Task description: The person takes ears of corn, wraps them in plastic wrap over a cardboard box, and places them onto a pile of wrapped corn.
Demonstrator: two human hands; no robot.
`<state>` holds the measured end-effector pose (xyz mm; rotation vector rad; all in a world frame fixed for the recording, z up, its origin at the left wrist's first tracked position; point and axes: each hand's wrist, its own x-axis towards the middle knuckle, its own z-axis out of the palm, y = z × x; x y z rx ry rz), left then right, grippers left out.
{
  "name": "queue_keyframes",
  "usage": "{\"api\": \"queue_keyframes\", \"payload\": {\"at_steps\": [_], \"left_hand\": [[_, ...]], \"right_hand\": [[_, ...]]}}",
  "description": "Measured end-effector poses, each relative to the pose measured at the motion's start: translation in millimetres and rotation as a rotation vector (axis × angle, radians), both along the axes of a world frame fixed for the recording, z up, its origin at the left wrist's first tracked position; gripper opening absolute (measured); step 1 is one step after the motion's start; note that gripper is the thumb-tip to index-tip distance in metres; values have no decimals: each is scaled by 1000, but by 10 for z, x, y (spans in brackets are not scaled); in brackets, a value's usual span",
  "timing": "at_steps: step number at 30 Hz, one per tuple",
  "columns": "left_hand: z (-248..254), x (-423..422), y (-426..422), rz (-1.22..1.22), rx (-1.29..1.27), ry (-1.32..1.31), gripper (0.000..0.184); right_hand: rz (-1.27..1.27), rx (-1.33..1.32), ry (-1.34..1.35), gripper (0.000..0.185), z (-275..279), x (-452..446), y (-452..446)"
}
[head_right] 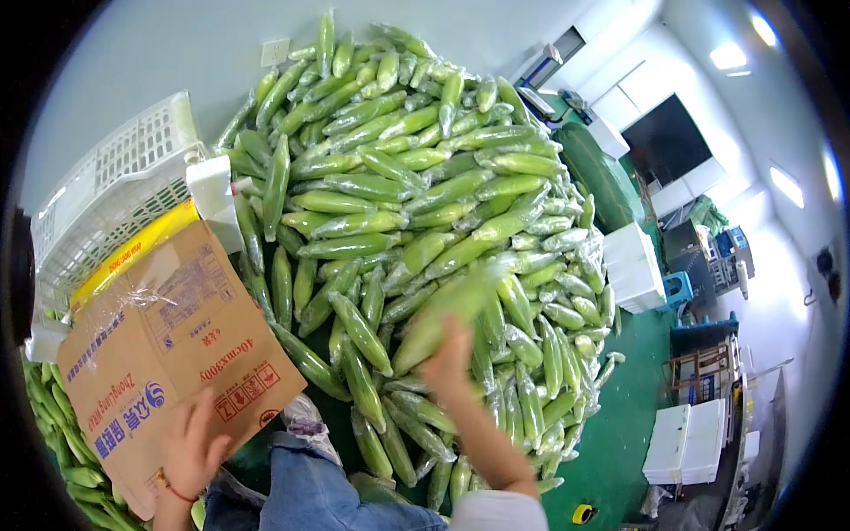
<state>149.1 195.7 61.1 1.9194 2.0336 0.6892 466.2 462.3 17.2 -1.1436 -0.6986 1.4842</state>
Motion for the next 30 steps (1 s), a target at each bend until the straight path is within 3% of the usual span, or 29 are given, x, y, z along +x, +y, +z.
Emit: {"api": "queue_keyframes", "payload": {"at_steps": [2,3,5,6,7,8,9,10,11,12,13,14,15,17,20,21,22,27,29,30], "left_hand": [[-295,-175,-470,190,-26,2,63],[-435,-260,-692,274,-16,27,62],[-499,-331,-926,409,-9,105,62],[-521,-343,-1020,475,-28,155,62],[-530,-371,-1163,552,-66,208,63],[-529,-410,-1273,624,-63,163,64],[-552,-513,-1242,699,-37,124,65],[-526,-628,-1201,774,-16,82,66],[-503,-766,-1183,827,9,37,68],[-563,-999,-1120,840,54,47,69],[-650,-1244,-1048,835,103,48,69],[-642,-1356,-938,834,151,85,67],[-673,-1552,-804,808,207,106,65],[-674,-1994,-627,607,299,380,38],[-742,-2353,-612,449,171,349,12],[-697,-2329,-655,491,243,407,7],[-690,-2101,-878,577,225,416,8],[-593,-1000,-1909,328,379,278,15],[-645,-490,-2214,384,301,267,17],[-732,-253,-2328,454,309,310,16]], "right_hand": [[-203,88,129,39,304,647,957],[50,288,5,38,174,1443,1638],[-402,390,-44,45,170,2001,2479],[-461,360,164,53,-183,2281,2945],[-366,250,70,59,77,1616,2713],[-181,333,-96,47,175,728,2214],[246,422,-116,30,28,121,1846],[495,337,-218,18,-150,-580,1318],[760,422,-409,22,-262,-1163,584],[920,796,-850,34,-259,-1670,-13],[1116,1352,-1051,44,101,-2218,-404],[1105,1432,-984,41,-168,-2468,-476],[989,1440,-962,37,-300,-2742,-426],[790,1442,-908,28,-396,-3368,-395],[938,1330,-888,14,-339,-3559,-346],[926,1214,-845,8,-39,-3423,-422],[951,1145,-775,7,24,-3275,-453],[1244,795,-754,6,-72,-1886,-782],[1359,629,-871,7,-209,-1476,-882],[1373,789,-854,7,-260,-1403,-976]]}}
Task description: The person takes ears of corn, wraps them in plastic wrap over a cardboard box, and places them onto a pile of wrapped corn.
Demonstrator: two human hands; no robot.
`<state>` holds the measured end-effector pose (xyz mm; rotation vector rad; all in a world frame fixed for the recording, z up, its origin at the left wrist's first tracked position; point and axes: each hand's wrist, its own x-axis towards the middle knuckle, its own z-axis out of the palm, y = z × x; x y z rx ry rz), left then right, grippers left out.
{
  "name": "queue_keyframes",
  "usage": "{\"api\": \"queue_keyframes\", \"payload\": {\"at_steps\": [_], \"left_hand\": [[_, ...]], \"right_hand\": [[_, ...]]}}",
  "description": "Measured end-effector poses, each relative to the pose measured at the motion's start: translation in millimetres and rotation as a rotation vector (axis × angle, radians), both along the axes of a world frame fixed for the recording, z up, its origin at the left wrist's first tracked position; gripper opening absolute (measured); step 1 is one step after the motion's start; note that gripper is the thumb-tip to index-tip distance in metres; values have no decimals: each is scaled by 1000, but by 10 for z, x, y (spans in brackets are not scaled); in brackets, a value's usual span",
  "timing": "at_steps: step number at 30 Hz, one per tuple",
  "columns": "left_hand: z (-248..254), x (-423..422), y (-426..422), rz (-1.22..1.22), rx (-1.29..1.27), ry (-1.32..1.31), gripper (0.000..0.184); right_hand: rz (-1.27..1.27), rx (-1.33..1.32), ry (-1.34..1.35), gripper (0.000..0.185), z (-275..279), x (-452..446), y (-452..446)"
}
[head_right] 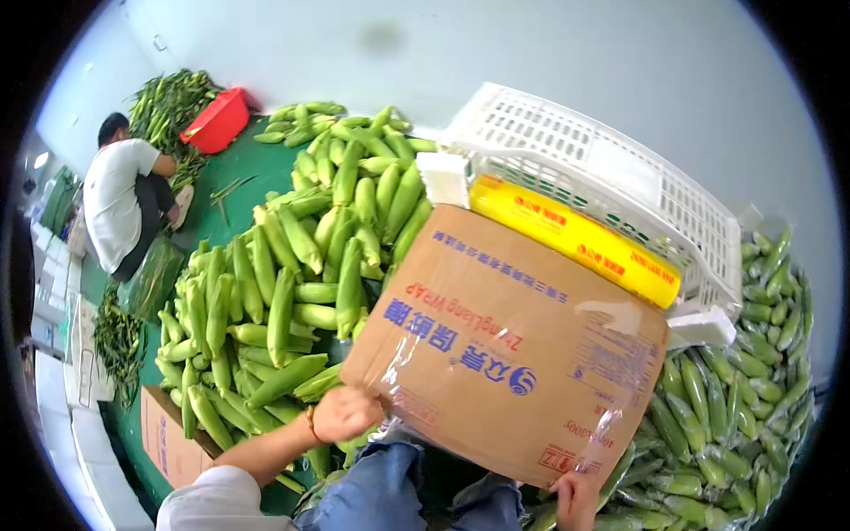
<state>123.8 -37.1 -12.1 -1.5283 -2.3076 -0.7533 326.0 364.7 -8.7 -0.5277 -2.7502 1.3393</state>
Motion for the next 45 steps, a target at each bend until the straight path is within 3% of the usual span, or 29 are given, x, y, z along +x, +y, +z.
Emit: {"api": "queue_keyframes", "payload": {"at_steps": [1,2,3,5,6,7,9,11,12,13,15,17,19,21,22,26,28,30,31,32,33,34,36,37,38,39,42,44,45], "left_hand": [[-132,166,-83,34,10,-16,15],[-268,208,-240,21,-21,-13,20],[-392,202,-437,2,-49,-15,25],[-553,-59,-721,684,-350,-87,29],[-951,-367,-1019,1024,-203,-10,47],[-830,-537,-1125,1303,-251,41,60],[-1328,-703,-1743,1697,-344,-461,66],[-1539,-779,-2148,1549,-177,-667,65],[-1521,-759,-2061,1448,211,-780,66],[-1333,-701,-1954,1322,588,-896,67],[-358,-536,-1083,1098,789,-951,69],[205,-400,-471,611,437,-667,68],[825,-432,272,223,-109,-215,69],[988,-374,955,-26,-194,-105,66],[946,-347,1184,-65,-237,-62,65],[599,-466,1647,-158,-310,-36,61],[630,-456,1658,-171,-370,-173,59],[447,-393,1537,-142,-35,-14,55],[365,-343,1430,-125,127,74,53],[509,-225,1227,5,104,37,45],[328,-165,1081,135,39,34,37],[155,-106,907,267,-33,21,30],[86,-211,514,290,-267,-144,16],[214,-319,520,430,152,-355,8],[355,-523,522,536,187,-550,5],[669,-772,783,383,277,-549,7],[802,-1485,1593,14,-45,-475,12],[564,-1457,2015,-117,-687,-374,13],[400,-1313,2060,-72,-697,-169,16]], "right_hand": [[82,89,79,8,-41,57,-80],[248,270,11,20,-50,107,11],[194,210,7,14,-9,71,-43],[79,94,-4,6,95,-36,-174],[54,57,-20,6,109,-56,-190],[27,18,-37,6,105,-71,-194],[42,35,-43,6,127,-89,-188],[103,154,-26,6,177,-109,-187],[107,134,-34,7,223,-137,-188],[89,132,-56,7,206,-118,-190],[38,105,-93,8,247,-162,-233],[-25,72,-177,8,340,-169,-340],[-75,69,-253,7,345,-170,-382],[-9,313,-216,6,388,-104,-448],[22,435,-199,6,424,-67,-454],[-323,-499,191,7,860,-128,-369],[-171,-430,294,21,783,-542,-358],[87,213,359,22,350,-1092,-426],[119,343,364,24,260,-1233,-370],[140,468,371,26,173,-1350,-341],[151,588,372,29,111,-1449,-339],[150,646,391,31,96,-1517,-344],[135,666,450,27,70,-1601,-318],[129,680,470,25,70,-1613,-311],[132,675,483,20,101,-1649,-319],[156,654,499,20,70,-1653,-308],[207,634,585,18,39,-1795,-252],[226,662,613,17,74,-1809,-237],[226,630,478,19,107,-1797,-214]]}}
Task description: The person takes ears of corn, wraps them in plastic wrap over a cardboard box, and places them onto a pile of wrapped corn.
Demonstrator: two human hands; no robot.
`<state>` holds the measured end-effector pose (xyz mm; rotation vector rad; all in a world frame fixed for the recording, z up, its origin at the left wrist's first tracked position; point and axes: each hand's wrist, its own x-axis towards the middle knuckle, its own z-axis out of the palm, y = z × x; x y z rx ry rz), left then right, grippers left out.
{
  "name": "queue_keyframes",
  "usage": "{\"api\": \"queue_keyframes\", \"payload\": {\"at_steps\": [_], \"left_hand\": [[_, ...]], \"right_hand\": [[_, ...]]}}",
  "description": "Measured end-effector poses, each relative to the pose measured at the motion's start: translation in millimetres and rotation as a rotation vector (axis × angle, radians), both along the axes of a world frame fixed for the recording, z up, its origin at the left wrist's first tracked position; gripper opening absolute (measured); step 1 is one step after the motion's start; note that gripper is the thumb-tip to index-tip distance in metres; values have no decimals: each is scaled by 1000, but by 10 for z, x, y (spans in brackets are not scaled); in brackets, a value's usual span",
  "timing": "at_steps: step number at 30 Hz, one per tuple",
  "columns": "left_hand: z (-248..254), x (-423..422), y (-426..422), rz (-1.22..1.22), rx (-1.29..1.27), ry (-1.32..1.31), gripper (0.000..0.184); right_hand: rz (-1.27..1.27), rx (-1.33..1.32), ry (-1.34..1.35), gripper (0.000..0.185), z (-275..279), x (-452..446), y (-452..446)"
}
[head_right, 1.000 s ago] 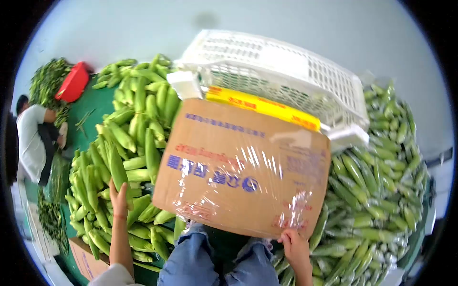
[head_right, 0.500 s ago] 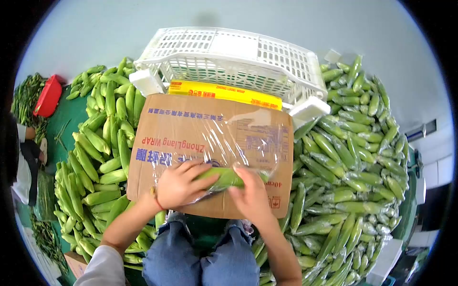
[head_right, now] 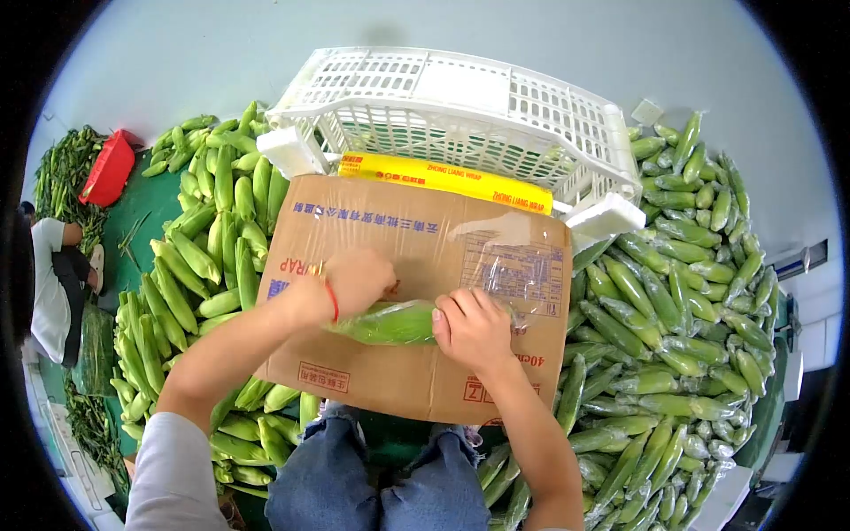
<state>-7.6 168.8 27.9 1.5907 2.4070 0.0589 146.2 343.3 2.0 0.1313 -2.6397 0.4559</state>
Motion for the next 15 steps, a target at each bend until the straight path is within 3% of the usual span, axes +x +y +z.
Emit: {"api": "queue_keyframes", "payload": {"at_steps": [3,4,5,6,8,10,13,15], "left_hand": [[496,625,-282,68,-70,-194,29],[361,953,-483,96,11,-238,52],[282,1247,-703,78,200,-90,69],[275,1384,-823,69,187,-150,79],[238,1473,-859,118,123,-168,84],[131,1273,-737,187,208,-77,85],[-131,472,-348,364,293,210,76],[-122,-131,-78,244,362,232,74]], "right_hand": [[-82,-78,-414,27,176,184,-132],[-83,-90,-568,29,334,292,-276],[-79,-97,-725,32,423,409,-367],[-2,-231,-775,40,414,541,-407],[7,-239,-754,40,433,661,-472],[-74,-195,-454,41,432,663,-464],[151,24,-207,58,274,565,-412],[207,161,-126,73,154,356,-376]]}}
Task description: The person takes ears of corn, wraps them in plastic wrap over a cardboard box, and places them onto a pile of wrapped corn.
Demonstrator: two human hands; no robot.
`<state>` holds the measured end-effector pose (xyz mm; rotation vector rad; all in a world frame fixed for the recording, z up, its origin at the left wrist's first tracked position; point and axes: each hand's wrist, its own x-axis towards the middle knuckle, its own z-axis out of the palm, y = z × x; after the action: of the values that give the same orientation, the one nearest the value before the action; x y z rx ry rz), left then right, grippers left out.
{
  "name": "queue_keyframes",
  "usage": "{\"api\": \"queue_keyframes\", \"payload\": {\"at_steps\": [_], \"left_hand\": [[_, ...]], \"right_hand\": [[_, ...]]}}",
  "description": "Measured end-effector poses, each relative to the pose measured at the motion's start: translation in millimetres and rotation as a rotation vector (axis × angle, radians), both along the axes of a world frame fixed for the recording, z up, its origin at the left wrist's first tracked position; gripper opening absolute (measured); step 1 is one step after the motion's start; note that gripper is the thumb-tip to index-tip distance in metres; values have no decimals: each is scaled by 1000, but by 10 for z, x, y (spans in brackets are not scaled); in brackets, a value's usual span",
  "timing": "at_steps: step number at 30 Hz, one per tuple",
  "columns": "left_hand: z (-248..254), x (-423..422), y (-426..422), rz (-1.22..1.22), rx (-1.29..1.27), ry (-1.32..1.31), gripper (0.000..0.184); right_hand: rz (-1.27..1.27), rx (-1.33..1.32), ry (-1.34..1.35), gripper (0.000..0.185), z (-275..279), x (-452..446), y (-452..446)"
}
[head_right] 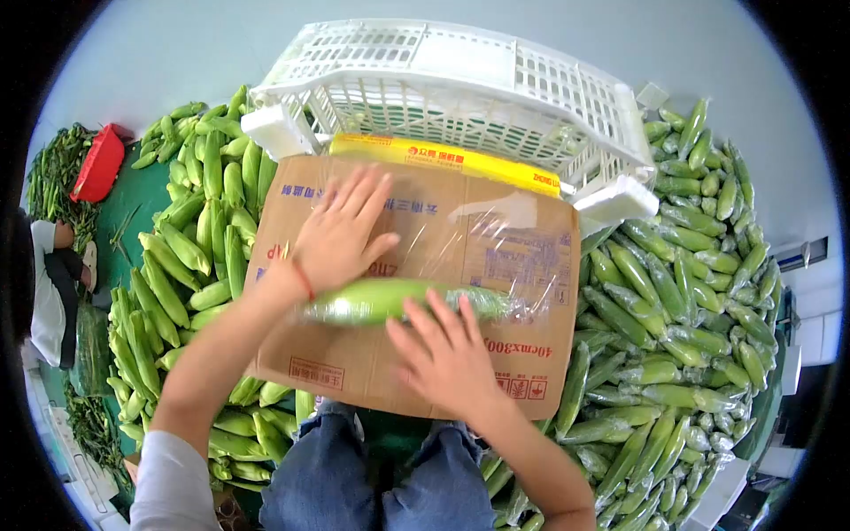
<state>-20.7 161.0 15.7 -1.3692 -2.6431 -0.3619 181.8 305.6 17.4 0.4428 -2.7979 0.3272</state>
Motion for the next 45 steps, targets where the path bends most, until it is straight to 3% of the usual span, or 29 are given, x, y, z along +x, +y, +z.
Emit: {"api": "queue_keyframes", "payload": {"at_steps": [2,5,6,9,12,15,16,19,20,21,22,23,25,26,27,29,30,32,33,35,37,38,40,41,43,44,45], "left_hand": [[-43,-463,255,-262,-105,-241,77],[20,-628,563,-298,-408,-267,82],[-10,-637,574,-302,-405,-294,84],[36,-549,515,-297,-414,-261,84],[-58,-557,466,-314,-326,-241,82],[193,-501,423,-308,-299,-413,76],[193,-407,334,-304,-63,-583,74],[263,445,3,-336,564,-1077,67],[302,729,-6,-397,510,-884,63],[316,916,23,-445,466,-682,59],[182,948,55,-374,505,-455,61],[182,963,125,-254,834,-709,65],[264,943,322,16,1468,-1218,73],[477,970,312,-218,1707,-1726,71],[384,945,298,-339,1731,-1848,65],[209,750,269,-624,1772,-2054,53],[255,747,207,-184,1695,-1949,31],[208,706,115,156,1515,-1592,18],[203,749,67,283,1441,-1392,18],[97,818,-11,427,1477,-1262,17],[-38,888,-97,483,1422,-1151,22],[-4,883,-152,570,1479,-1328,27],[80,992,-178,379,1246,-1527,33],[-110,1113,-234,595,1262,-1582,36],[81,1411,-269,507,882,-1839,40],[49,1539,-322,422,811,-1974,44],[-163,1585,-503,289,730,-2049,43]], "right_hand": [[-55,21,52,72,45,-428,160],[-78,38,-106,65,-16,-907,369],[-12,27,0,61,-46,-936,376],[50,-21,-88,59,108,-555,213],[256,-55,-367,61,269,68,168],[289,-308,-652,64,325,653,104],[223,-353,-678,66,295,783,163],[-356,-1012,-570,64,181,878,112],[-631,-1528,-842,65,379,765,39],[-577,-1792,-999,68,370,701,10],[-497,-2039,-1156,71,363,628,9],[-400,-2282,-1318,74,358,562,0],[289,-2886,-1328,87,283,394,-208],[809,-2969,-1349,94,32,341,-395],[829,-2929,-1299,98,8,320,-468],[497,-2895,-1317,93,204,276,-427],[251,-2722,-1314,90,211,319,-385],[-175,-2333,-1243,87,243,385,-202],[-305,-1730,-1152,80,272,367,-74],[-318,-543,-325,63,258,446,5],[-217,-500,5,46,338,477,120],[-177,-447,170,38,422,460,216],[-117,-276,475,25,641,480,493],[-128,-523,629,25,693,299,566],[-109,-1340,595,26,890,243,561],[-62,-1916,350,27,991,347,516],[-80,-1913,331,29,1021,447,586]]}}
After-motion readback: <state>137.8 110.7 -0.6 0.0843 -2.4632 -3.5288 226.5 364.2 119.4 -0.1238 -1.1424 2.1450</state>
